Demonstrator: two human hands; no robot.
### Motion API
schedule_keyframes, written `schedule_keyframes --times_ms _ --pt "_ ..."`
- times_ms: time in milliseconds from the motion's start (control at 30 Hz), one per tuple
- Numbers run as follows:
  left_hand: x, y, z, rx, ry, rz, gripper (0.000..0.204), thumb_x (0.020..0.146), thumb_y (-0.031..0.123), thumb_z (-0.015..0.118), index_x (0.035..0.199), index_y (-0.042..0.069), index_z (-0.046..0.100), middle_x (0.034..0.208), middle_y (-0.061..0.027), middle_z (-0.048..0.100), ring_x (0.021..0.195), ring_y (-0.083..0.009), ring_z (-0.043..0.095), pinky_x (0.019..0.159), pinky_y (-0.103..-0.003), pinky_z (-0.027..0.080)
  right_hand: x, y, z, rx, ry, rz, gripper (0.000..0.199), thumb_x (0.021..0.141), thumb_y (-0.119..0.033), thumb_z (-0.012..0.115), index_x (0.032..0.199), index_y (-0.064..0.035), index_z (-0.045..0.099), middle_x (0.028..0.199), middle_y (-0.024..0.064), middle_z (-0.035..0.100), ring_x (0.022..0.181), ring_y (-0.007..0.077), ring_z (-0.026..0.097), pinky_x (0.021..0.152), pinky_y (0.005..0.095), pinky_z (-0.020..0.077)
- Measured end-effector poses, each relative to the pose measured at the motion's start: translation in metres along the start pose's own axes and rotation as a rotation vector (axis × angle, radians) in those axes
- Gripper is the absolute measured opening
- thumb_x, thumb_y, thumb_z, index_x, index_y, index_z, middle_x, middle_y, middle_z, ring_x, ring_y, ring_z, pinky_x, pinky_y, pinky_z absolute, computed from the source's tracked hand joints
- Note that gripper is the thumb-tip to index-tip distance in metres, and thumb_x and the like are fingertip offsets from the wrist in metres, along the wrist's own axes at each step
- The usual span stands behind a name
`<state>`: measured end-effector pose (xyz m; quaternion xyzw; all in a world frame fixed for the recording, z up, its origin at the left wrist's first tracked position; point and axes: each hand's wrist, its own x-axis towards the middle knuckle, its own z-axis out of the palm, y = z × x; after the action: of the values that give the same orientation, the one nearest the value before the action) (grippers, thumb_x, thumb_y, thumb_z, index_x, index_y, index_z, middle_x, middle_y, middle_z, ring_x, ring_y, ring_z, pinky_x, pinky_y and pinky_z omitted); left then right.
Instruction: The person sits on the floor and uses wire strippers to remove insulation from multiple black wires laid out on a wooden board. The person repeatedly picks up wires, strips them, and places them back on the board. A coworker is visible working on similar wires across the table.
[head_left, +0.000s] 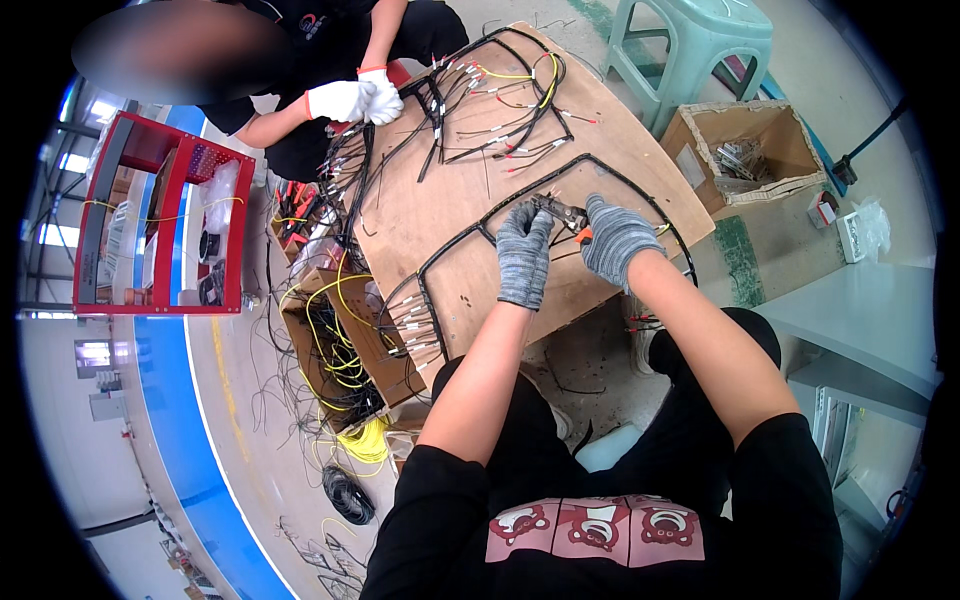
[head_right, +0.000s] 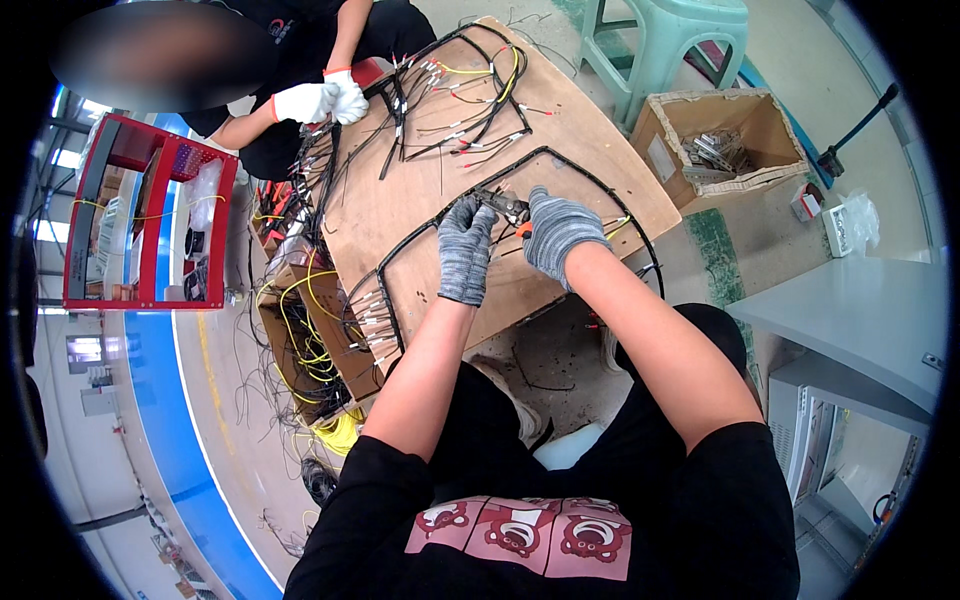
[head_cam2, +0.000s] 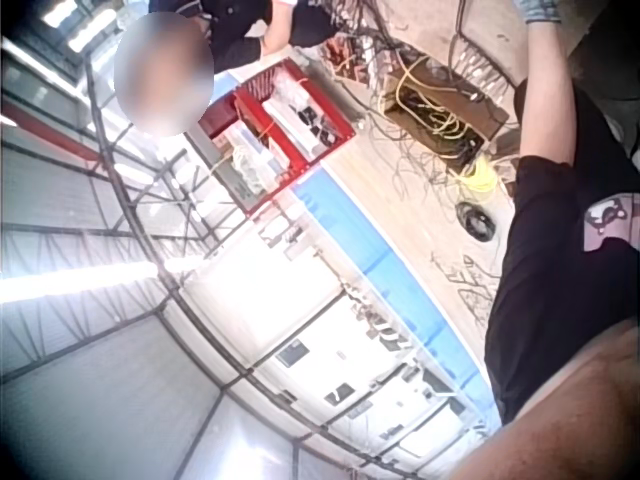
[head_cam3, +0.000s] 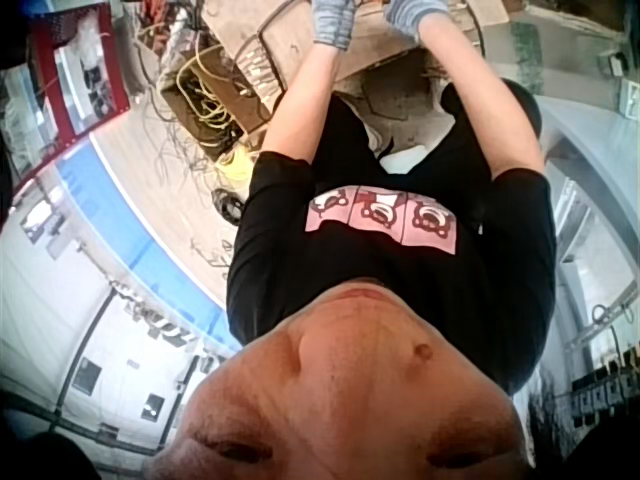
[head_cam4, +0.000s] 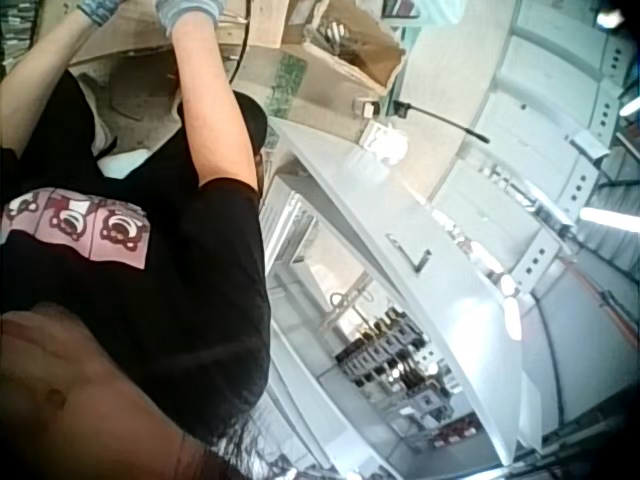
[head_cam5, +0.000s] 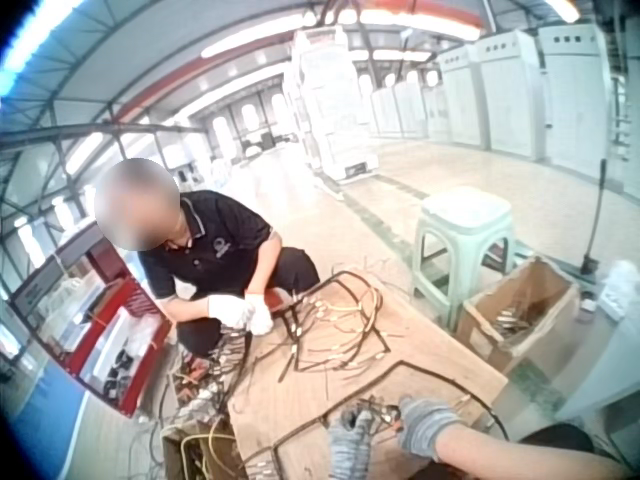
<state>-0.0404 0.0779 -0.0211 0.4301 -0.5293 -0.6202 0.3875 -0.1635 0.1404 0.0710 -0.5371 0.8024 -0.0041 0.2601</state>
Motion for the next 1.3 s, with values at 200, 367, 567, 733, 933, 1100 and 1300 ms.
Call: schedule_keyframes --times_ms 200,367,567,733,933,1100,1300 --pt "-0.002 0.007 0.003 -0.026 -0.004 -0.029 0.016 0.083 0.004 0.054 0.097 -0.003 0.057 0.085 -0.0035 0.059 0.073 -0.0078 0.05 0.066 -0.02 0.042 0.0 0.001 0.001 -0.019 0.02 0.018 0.03 0.073 -0.015 0.057 0.097 0.0015 0.049 0.085 0.0199 0.061 0.083 0.033 0.06 0.072 0.0396 0.0473" --pt "-0.001 0.004 0.001 -0.019 -0.001 -0.024 0.015 0.083 0.005 0.055 0.095 -0.002 0.058 0.085 -0.0024 0.059 0.073 -0.0075 0.049 0.066 -0.02 0.042 0.0 0.0 0.0 0.0 0.001 0.014 0.028 0.073 -0.016 0.057 0.095 0.0009 0.049 0.085 0.0209 0.06 0.082 0.0338 0.059 0.072 0.0397 0.0471" --pt "-0.001 0.011 0.0 -0.108 -0.024 -0.029 0.014 0.082 0.006 0.056 0.095 -0.001 0.058 0.085 -0.0021 0.059 0.073 -0.0074 0.05 0.066 -0.02 0.042 0.019 0.029 0.023 0.363 -0.08 -0.166 0.032 0.071 -0.024 0.062 0.09 -0.0018 0.051 0.076 0.0159 0.057 0.064 0.0258 0.056 0.06 0.0354 0.0462" --pt "-0.003 0.016 -0.001 -0.008 -0.052 -0.015 0.014 0.082 0.007 0.057 0.092 -0.002 0.059 0.084 -0.0032 0.059 0.072 -0.0082 0.05 0.066 -0.021 0.042 0.027 0.04 0.026 0.843 -0.382 -0.062 0.02 0.073 -0.016 0.063 0.087 -0.0069 0.052 0.074 0.001 0.051 0.064 0.0088 0.049 0.053 0.0235 0.0429" --pt "-0.003 0.01 0.004 -0.003 -0.069 0.052 0.009 0.082 0.007 0.057 0.089 0.001 0.059 0.078 0.0013 0.056 0.069 -0.0055 0.046 0.063 -0.02 0.04 0.029 0.051 0.028 0.73 -0.266 -0.124 0.031 0.071 -0.016 0.067 0.095 -0.0015 0.053 0.079 0.0046 0.055 0.071 0.012 0.052 0.063 0.0246 0.045" --pt "-0.001 0.007 0.007 0.1 -0.033 0.122 0.008 0.081 0.008 0.058 0.084 0.001 0.06 0.072 0.0016 0.056 0.065 -0.0055 0.045 0.059 -0.02 0.039 0.035 0.075 0.026 1.108 -0.021 -0.063 0.025 0.074 -0.018 0.062 0.091 -0.0018 0.054 0.071 0.0047 0.054 0.063 0.0153 0.053 0.058 0.0266 0.0444" --pt "0.0 0.005 -0.014 0.076 0.015 0.005 0.01 0.081 0.011 0.059 0.083 0.001 0.06 0.069 0.0007 0.056 0.06 -0.0064 0.045 0.057 -0.021 0.039 0.041 0.154 -0.04 1.473 0.342 -0.042 0.015 0.075 -0.011 0.055 0.089 -0.0069 0.053 0.063 0.0006 0.05 0.052 0.0125 0.048 0.048 0.0242 0.0412"
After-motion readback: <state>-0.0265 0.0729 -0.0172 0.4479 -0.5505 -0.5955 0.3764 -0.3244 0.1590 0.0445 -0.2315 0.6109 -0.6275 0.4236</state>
